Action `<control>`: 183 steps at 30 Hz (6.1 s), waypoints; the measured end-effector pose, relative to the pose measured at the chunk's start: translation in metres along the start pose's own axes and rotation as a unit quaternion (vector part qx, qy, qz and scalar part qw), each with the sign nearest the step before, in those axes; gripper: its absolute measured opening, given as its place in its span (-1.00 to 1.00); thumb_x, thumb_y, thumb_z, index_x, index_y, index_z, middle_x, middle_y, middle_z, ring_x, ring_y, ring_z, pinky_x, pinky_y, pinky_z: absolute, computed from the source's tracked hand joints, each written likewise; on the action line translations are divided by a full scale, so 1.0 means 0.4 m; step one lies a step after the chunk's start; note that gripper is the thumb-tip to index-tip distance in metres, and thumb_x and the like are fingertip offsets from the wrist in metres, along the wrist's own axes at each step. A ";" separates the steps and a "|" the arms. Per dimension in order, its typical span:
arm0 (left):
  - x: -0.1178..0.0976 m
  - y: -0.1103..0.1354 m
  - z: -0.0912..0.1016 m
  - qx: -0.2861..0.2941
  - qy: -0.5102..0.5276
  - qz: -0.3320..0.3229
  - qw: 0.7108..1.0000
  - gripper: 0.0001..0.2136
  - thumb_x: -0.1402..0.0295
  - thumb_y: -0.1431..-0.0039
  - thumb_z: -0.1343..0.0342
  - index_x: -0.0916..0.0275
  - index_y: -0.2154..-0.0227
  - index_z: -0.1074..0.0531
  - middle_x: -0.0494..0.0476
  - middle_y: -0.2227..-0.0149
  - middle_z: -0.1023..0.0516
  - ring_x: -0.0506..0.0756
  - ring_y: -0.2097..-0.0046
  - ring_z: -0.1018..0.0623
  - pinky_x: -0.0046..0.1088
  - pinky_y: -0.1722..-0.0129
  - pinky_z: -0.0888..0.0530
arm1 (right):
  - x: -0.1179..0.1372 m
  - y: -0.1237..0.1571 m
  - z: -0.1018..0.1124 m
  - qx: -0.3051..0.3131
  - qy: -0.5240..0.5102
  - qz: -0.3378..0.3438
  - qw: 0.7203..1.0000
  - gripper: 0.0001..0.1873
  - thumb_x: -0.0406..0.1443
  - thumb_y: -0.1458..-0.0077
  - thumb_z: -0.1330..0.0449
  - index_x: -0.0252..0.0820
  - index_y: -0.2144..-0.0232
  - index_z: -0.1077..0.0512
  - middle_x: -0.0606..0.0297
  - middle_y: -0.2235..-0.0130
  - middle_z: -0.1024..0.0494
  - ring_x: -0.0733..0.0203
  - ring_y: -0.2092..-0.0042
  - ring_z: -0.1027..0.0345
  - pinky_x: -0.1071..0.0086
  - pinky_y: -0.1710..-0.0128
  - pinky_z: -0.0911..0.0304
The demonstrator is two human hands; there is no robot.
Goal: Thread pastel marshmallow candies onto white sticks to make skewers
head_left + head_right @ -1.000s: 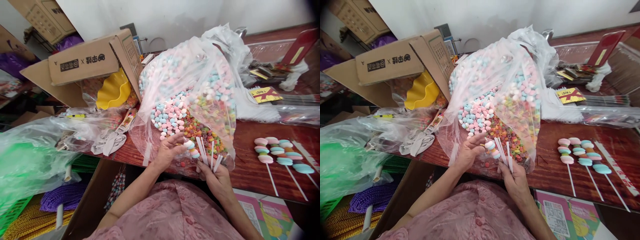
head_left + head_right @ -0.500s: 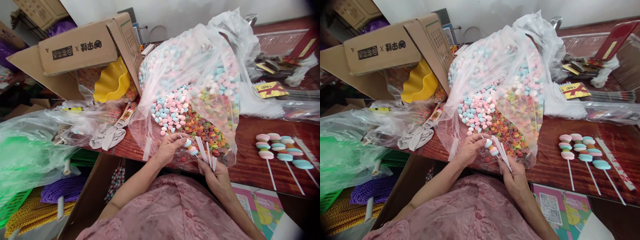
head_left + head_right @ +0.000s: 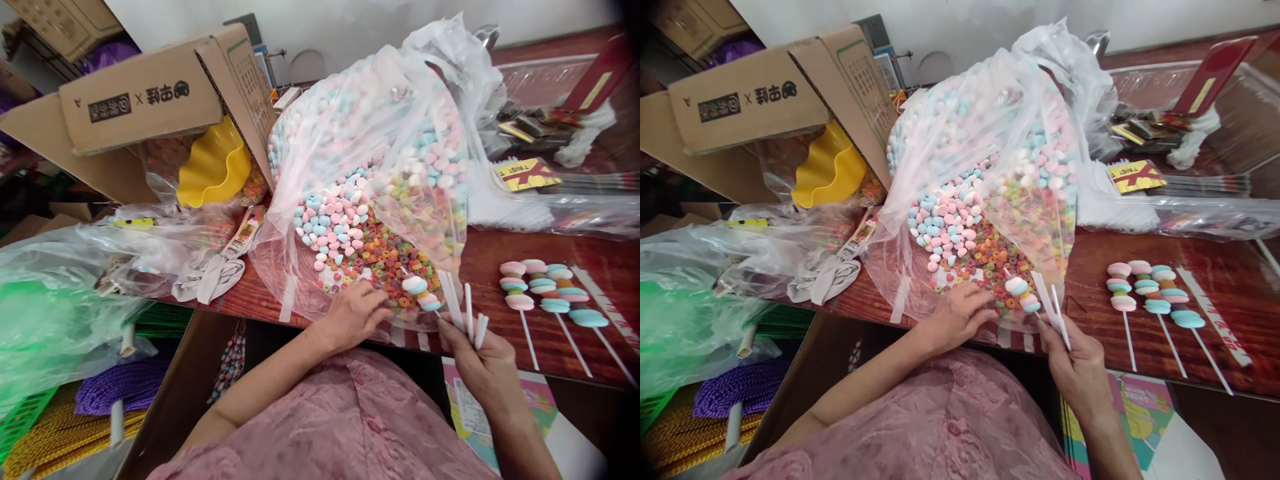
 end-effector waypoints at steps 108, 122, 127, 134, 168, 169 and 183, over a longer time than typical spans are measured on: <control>0.185 -0.035 0.169 -0.153 -0.263 -0.151 0.941 -0.86 0.47 -0.26 -0.09 0.28 0.17 -0.50 0.27 0.12 -0.59 0.17 0.10 -0.55 -0.13 -0.03 -0.49 | 0.051 -0.001 -0.084 0.031 0.026 0.129 0.991 -0.76 -0.30 -0.23 -0.09 -0.24 0.17 -0.53 0.43 0.56 -0.37 0.37 0.58 -0.20 0.56 0.57 -0.18; 0.120 -0.050 0.222 -0.183 0.042 0.081 0.979 -0.81 0.43 -0.09 -0.14 0.28 0.24 -0.57 0.15 0.33 -0.62 0.12 0.29 -0.61 -0.33 0.26 -0.57 | 0.088 0.000 -0.108 0.070 0.006 0.130 0.989 -0.70 -0.28 -0.26 -0.07 -0.20 0.08 -0.54 0.37 0.53 -0.47 0.26 0.50 -0.36 0.51 0.48 -0.28; 0.089 0.004 0.205 -0.202 0.477 0.194 0.833 -0.67 0.34 0.11 -0.34 0.29 0.20 -0.61 0.08 0.42 -0.64 0.03 0.48 -0.58 -0.45 0.44 -0.54 | 0.143 -0.013 -0.134 0.109 -0.022 0.142 0.984 -0.72 -0.28 -0.28 -0.06 -0.17 0.11 -0.55 0.34 0.43 -0.54 0.27 0.48 -0.36 0.49 0.41 -0.32; 0.075 0.019 0.184 -0.206 0.571 0.176 0.775 -0.68 0.41 0.24 -0.47 0.23 0.31 -0.66 0.09 0.27 -0.68 0.03 0.28 -0.62 -0.47 0.26 -0.58 | 0.176 -0.018 -0.156 0.095 0.000 0.180 0.979 -0.78 -0.33 -0.27 -0.08 -0.20 0.19 -0.53 0.40 0.50 -0.46 0.33 0.53 -0.29 0.52 0.49 -0.23; 0.059 0.041 0.158 -0.334 0.141 -0.097 0.927 -0.76 0.48 -0.15 -0.27 0.13 0.12 -0.60 0.13 0.13 -0.67 0.08 0.10 -0.64 -0.35 0.04 -0.59 | 0.164 0.009 -0.176 0.076 0.016 0.147 0.986 -0.84 -0.37 -0.28 -0.02 -0.18 0.31 -0.39 0.44 0.54 -0.32 0.34 0.53 -0.19 0.50 0.49 -0.14; 0.054 0.042 0.160 -0.336 0.120 -0.113 0.927 -0.75 0.51 -0.16 -0.26 0.14 0.12 -0.60 0.14 0.13 -0.67 0.08 0.11 -0.64 -0.37 0.05 -0.59 | 0.167 0.010 -0.179 0.074 0.012 0.152 0.986 -0.84 -0.37 -0.28 -0.02 -0.17 0.31 -0.38 0.44 0.54 -0.32 0.34 0.53 -0.19 0.50 0.49 -0.14; 0.058 0.037 0.155 -0.264 0.216 -0.043 0.939 -0.77 0.34 -0.25 -0.18 0.23 0.05 -0.55 0.20 0.18 -0.66 0.09 0.22 -0.66 -0.42 0.26 -0.61 | 0.203 0.002 -0.194 0.090 0.021 0.189 0.978 -0.74 -0.42 -0.29 0.04 -0.17 0.15 -0.43 0.38 0.44 -0.47 0.33 0.49 -0.31 0.51 0.47 -0.21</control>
Point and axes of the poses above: each hand's wrist, its own y-axis away from the middle knuckle, its own z-axis out of the back of the hand, x = y × z, the point moved 3 cm from there along -y, towards the middle knuckle
